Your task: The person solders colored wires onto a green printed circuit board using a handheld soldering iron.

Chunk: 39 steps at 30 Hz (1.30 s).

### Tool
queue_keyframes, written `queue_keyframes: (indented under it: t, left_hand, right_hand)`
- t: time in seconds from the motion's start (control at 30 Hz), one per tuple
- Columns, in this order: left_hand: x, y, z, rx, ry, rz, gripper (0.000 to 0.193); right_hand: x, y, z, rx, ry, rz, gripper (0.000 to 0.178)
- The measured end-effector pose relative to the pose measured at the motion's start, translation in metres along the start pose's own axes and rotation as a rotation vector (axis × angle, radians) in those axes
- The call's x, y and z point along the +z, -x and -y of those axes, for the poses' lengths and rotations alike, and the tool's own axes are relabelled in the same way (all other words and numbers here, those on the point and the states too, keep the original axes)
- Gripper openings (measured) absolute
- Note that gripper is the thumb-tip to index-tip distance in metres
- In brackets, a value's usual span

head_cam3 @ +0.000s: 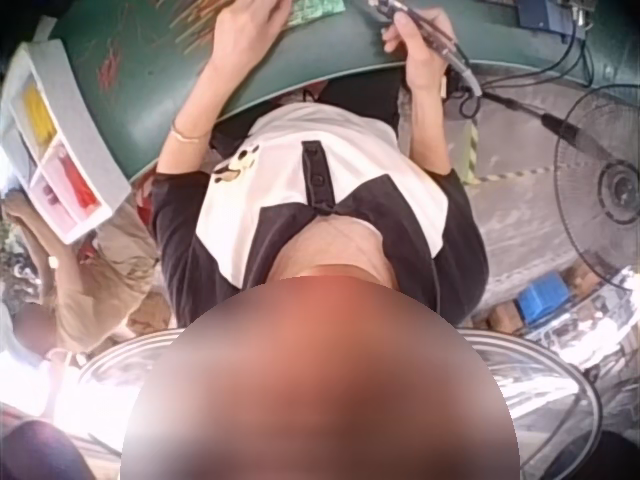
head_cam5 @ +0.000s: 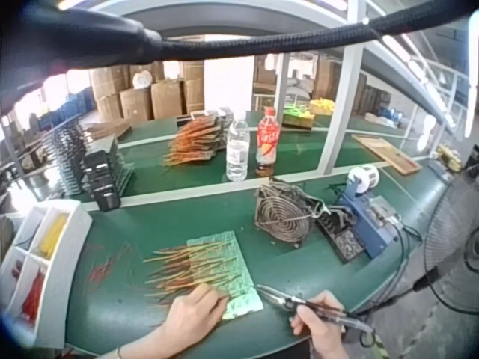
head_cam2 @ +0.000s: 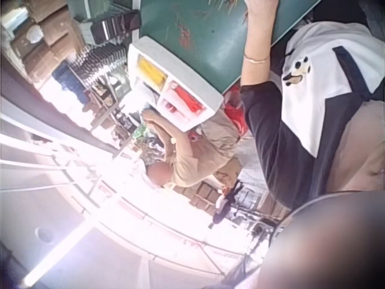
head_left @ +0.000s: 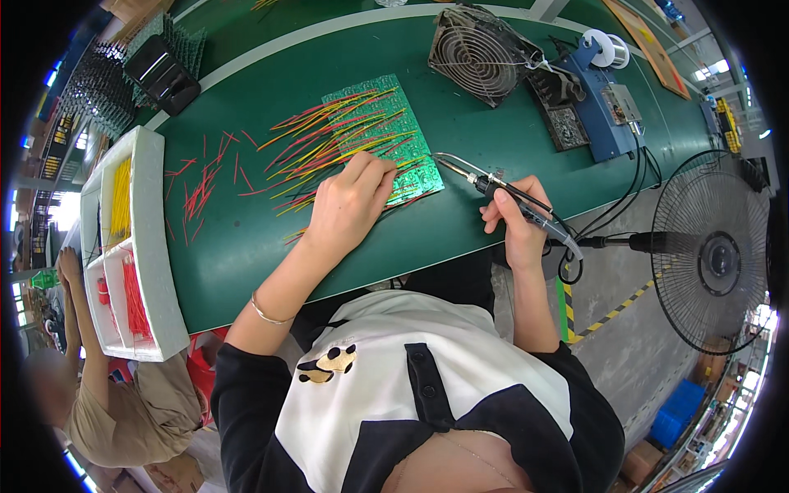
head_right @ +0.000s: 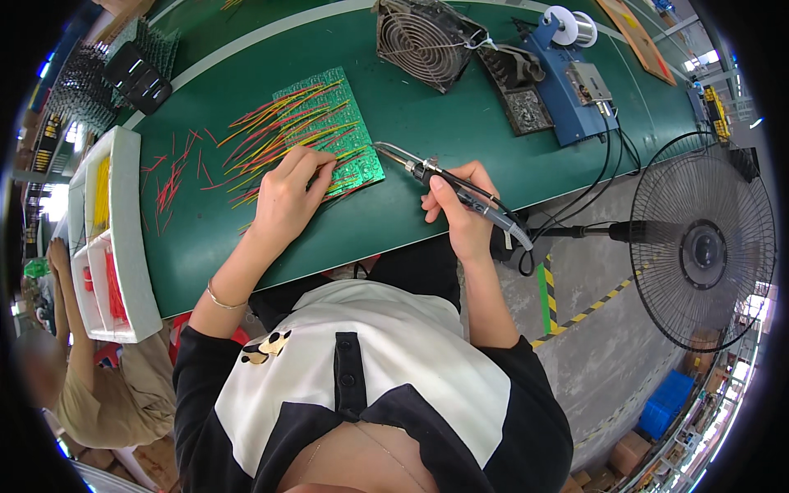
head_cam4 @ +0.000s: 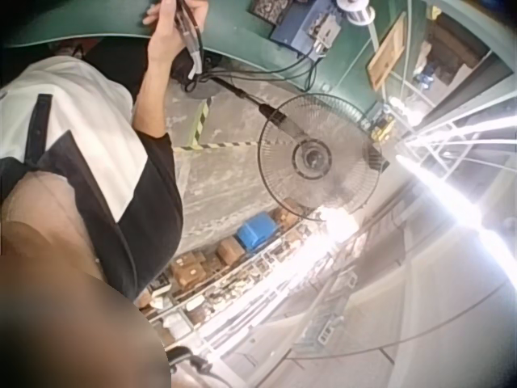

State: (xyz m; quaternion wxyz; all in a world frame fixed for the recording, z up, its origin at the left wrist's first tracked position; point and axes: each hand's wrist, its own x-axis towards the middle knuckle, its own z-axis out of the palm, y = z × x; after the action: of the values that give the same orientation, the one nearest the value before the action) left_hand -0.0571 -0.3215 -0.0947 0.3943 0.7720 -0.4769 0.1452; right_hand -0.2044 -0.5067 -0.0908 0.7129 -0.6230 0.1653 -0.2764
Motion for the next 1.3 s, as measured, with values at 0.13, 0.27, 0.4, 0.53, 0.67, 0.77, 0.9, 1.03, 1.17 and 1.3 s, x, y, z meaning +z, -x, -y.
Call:
queue_keyframes:
  t: [0.13, 0.27, 0.4, 0.53, 0.67, 0.77, 0.9, 1.03, 1.17, 1.3]
  left_hand:
    - [0.001, 0.000, 0.001, 0.009, -0.003, -0.005, 0.008]
    - [0.001, 0.000, 0.001, 0.020, -0.011, -0.009, 0.008]
    - [0.000, 0.001, 0.000, 0.015, -0.024, -0.007, 0.008]
    - [-0.003, 0.001, -0.003, -0.057, -0.029, 0.047, 0.010]
    - [-0.006, 0.000, -0.007, -0.081, -0.069, 0.082, 0.012]
    - [-0.009, -0.001, -0.008, -0.069, -0.093, 0.086, 0.014]
    - [-0.021, 0.002, -0.009, -0.065, -0.149, 0.122, 0.013]
    - [-0.041, 0.017, 0.002, -0.068, -0.177, 0.074, 0.014]
    - [-0.053, 0.026, -0.020, -0.273, -0.239, 0.014, 0.026]
    - [-0.030, 0.026, -0.037, -0.032, -0.233, 0.019, 0.025]
  right_hand:
    - [0.000, 0.000, 0.000, -0.010, -0.006, 0.002, 0.017]
    - [-0.004, -0.001, -0.002, 0.000, -0.038, -0.031, 0.016]
    - [-0.004, -0.007, -0.002, -0.027, -0.134, -0.135, 0.015]
    - [0.001, -0.021, 0.001, -0.051, -0.112, -0.269, 0.011]
    - [0.004, -0.033, -0.003, -0.066, -0.136, -0.265, 0.013]
    - [0.008, -0.036, -0.003, -0.069, -0.131, -0.271, 0.013]
    - [0.007, -0.037, -0.005, -0.083, -0.162, -0.285, 0.013]
    - [0.005, -0.037, -0.008, -0.103, -0.198, -0.293, 0.016]
    - [0.003, -0.034, -0.006, -0.117, -0.145, -0.284, 0.018]
    - [0.007, -0.034, -0.006, -0.147, -0.141, -0.241, 0.018]
